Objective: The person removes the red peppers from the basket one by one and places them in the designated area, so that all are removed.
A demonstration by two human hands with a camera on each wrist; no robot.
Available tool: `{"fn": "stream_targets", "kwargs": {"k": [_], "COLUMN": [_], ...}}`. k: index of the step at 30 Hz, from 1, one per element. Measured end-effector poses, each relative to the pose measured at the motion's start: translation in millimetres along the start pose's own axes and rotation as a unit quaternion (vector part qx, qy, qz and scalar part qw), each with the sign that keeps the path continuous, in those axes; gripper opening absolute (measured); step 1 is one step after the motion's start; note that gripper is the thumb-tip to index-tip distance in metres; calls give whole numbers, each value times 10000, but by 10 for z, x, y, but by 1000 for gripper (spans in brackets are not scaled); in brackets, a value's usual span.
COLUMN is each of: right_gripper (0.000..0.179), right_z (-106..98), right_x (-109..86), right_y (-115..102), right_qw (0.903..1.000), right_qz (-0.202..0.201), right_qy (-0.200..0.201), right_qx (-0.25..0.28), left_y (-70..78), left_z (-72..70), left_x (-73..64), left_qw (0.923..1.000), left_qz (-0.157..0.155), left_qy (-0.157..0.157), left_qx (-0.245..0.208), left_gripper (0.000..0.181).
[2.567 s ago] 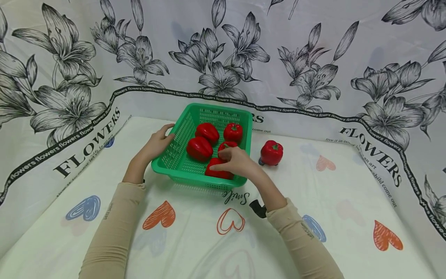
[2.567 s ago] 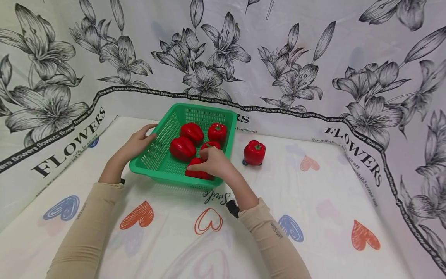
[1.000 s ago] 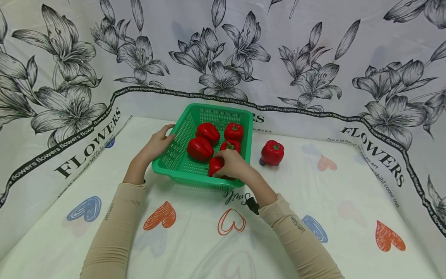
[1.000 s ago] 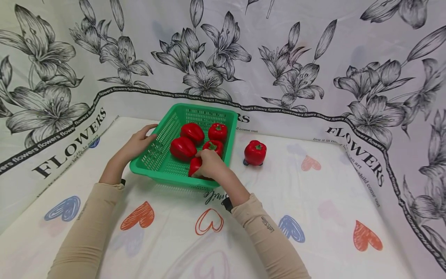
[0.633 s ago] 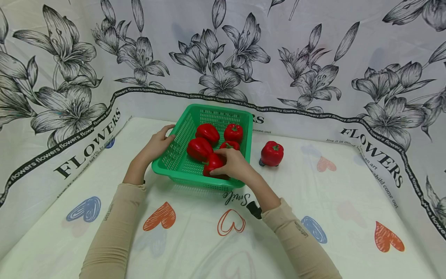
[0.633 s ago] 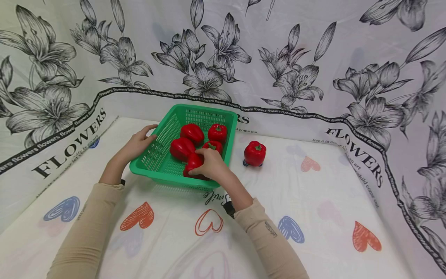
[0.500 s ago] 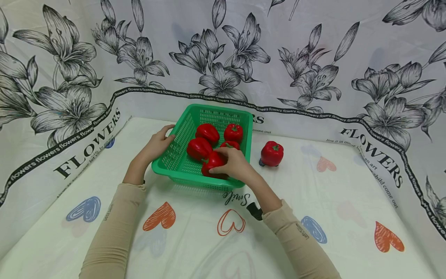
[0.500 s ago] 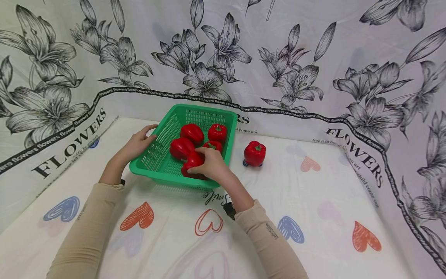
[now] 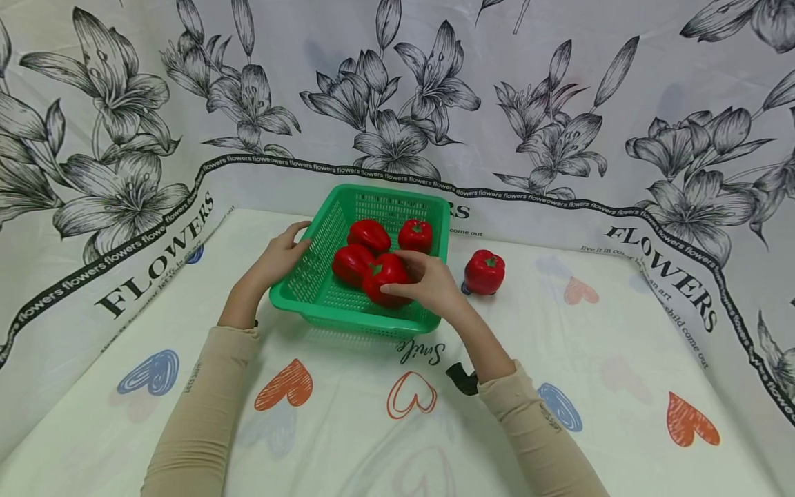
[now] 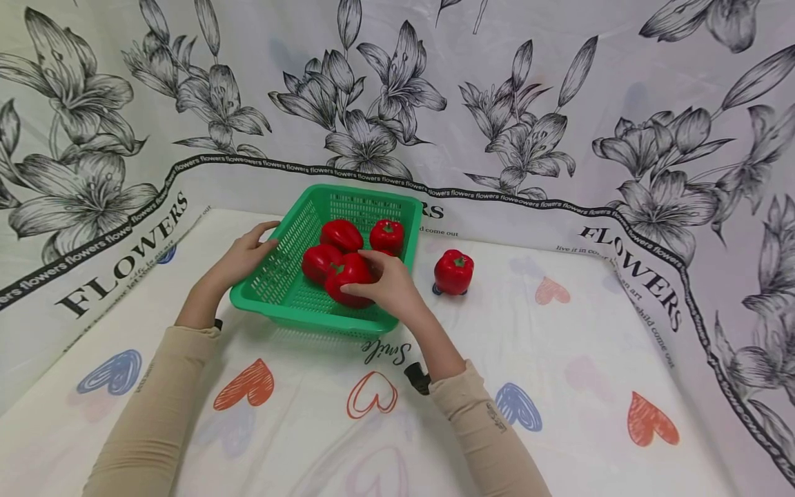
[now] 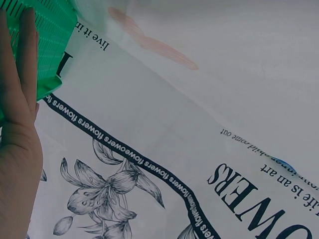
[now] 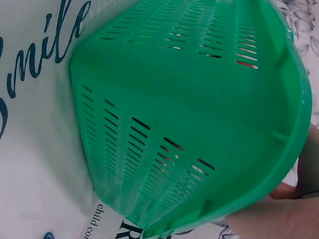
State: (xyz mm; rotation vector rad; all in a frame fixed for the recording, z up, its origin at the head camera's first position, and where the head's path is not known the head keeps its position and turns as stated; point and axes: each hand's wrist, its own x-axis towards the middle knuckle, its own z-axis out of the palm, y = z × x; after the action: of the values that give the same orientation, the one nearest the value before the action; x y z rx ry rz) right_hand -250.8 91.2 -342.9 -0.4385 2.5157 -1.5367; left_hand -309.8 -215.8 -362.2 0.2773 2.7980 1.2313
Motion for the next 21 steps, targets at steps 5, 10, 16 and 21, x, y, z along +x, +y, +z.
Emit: {"fn": "stream_targets", "kwargs": {"k": [5,10,16,21], "right_gripper": [68,69,68,68], "right_z": [-67,-138,-227,-322], "right_x": [-9,-29,-62,-99], "right_y": [24,37,77,119], "right_qw": [9986,9964,9937,9888], "right_qz": [195,247,235,202], "right_qy": [169,306,467,753], "right_qx": [460,748,994,1269], "left_y": [16,11,7,-11], "left_z": [-2,-1,3,1], "left_x": [0,-1,5,10], "left_qw": [10000,10000,10000,10000], "left_qz": [-16,-1,-17,-3], "left_qy": [16,32,20,-14], "left_qx": [-17,-34,-53,-71], "left_gripper": [57,57,57,57]}}
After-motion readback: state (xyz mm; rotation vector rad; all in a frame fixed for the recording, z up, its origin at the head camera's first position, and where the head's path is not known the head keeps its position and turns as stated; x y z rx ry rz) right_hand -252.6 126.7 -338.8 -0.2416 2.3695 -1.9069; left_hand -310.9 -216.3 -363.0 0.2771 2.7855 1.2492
